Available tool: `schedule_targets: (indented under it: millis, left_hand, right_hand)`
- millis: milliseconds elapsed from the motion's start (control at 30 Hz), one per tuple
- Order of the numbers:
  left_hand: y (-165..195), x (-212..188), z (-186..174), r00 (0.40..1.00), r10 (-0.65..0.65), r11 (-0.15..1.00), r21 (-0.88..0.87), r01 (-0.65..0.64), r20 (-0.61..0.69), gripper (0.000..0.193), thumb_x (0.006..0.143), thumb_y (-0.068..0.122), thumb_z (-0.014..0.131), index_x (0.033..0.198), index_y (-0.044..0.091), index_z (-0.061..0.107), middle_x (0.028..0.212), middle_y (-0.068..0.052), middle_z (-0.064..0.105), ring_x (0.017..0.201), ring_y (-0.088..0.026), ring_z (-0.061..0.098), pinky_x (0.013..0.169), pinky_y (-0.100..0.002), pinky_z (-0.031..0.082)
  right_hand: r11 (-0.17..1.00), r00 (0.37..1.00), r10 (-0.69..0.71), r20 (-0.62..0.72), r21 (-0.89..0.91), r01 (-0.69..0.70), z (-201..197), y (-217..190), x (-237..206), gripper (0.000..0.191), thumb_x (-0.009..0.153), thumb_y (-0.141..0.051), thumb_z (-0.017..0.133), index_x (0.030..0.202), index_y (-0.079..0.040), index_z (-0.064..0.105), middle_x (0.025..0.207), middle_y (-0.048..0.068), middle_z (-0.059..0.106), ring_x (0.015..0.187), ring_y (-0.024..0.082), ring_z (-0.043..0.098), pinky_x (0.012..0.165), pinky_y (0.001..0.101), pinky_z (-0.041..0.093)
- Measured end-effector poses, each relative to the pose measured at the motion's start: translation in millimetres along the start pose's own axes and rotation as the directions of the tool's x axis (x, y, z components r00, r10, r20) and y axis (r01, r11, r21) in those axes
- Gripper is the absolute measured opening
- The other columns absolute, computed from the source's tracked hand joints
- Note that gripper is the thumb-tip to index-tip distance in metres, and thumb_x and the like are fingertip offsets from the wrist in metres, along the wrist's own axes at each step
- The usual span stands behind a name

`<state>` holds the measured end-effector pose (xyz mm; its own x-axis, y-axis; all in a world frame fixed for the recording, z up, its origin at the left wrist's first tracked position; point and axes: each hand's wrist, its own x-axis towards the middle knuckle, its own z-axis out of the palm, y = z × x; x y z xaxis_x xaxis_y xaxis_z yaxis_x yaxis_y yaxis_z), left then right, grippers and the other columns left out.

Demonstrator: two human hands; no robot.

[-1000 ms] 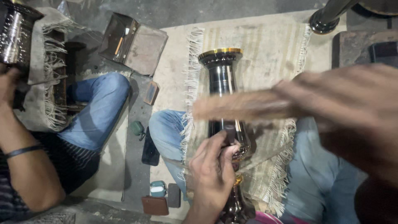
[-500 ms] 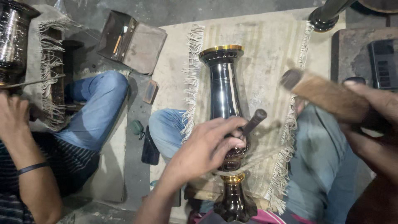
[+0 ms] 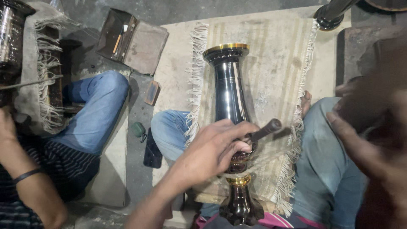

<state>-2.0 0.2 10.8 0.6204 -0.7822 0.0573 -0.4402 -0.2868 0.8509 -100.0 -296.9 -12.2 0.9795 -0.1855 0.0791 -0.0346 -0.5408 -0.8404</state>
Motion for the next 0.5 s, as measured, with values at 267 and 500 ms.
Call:
schedule_targets:
  millis: [267,500]
  left_hand:
    - [4.6,-21.0,22.5,0.961,-0.119,0.993,-0.014,0.119,-0.251,0.027,0.095,0.005,0.068,0.122,0.0,0.066,0.092,-0.015,0.069,0.077,-0.027,0.064,0.066,-0.037,0.05]
    - [3.1,-31.3,50.7,0.845,-0.154,0.987,-0.049,0.15,-0.512,0.024,0.094,0.005,0.072,0.116,-0.004,0.065,0.098,-0.017,0.072,0.086,-0.028,0.073,0.075,-0.036,0.056]
  right_hand:
    - [0.686,0.81,-0.485,0.33,-0.43,0.587,-21.1,-33.3,39.2,0.065,0.076,0.001,0.069,0.139,-0.002,0.055,0.133,0.023,0.065,0.118,0.034,0.065,0.101,0.0464,0.051]
    - [0.794,0.868,-0.459,0.188,-0.352,0.496,-21.7,-45.2,30.7,0.066,0.084,0.005,0.068,0.146,-0.002,0.049,0.134,0.026,0.062,0.124,0.03,0.065,0.104,0.0379,0.056]
